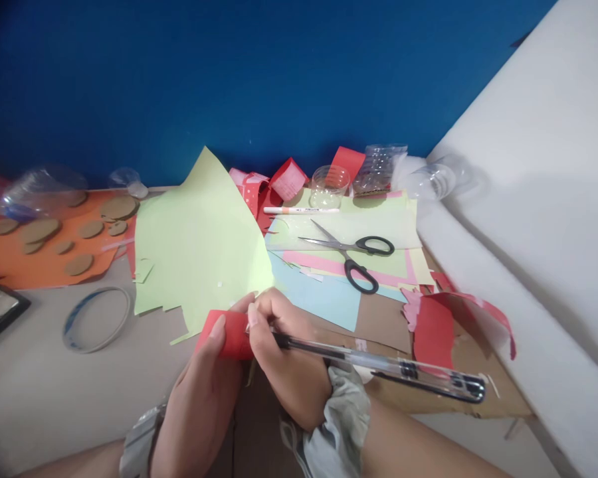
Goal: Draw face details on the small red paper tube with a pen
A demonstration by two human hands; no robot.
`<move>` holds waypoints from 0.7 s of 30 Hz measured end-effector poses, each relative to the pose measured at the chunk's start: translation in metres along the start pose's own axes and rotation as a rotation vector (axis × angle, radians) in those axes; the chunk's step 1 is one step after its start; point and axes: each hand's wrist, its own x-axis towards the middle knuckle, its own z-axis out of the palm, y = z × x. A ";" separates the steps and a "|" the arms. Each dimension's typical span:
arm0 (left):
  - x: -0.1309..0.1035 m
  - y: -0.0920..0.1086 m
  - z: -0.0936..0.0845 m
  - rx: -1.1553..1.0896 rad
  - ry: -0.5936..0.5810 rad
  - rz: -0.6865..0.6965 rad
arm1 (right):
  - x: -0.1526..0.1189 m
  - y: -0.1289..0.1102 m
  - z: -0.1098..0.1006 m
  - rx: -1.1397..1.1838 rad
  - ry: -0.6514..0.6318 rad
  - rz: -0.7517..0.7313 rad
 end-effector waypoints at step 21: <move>-0.005 0.010 0.007 -0.111 0.057 -0.098 | -0.003 0.006 -0.002 0.046 -0.017 -0.028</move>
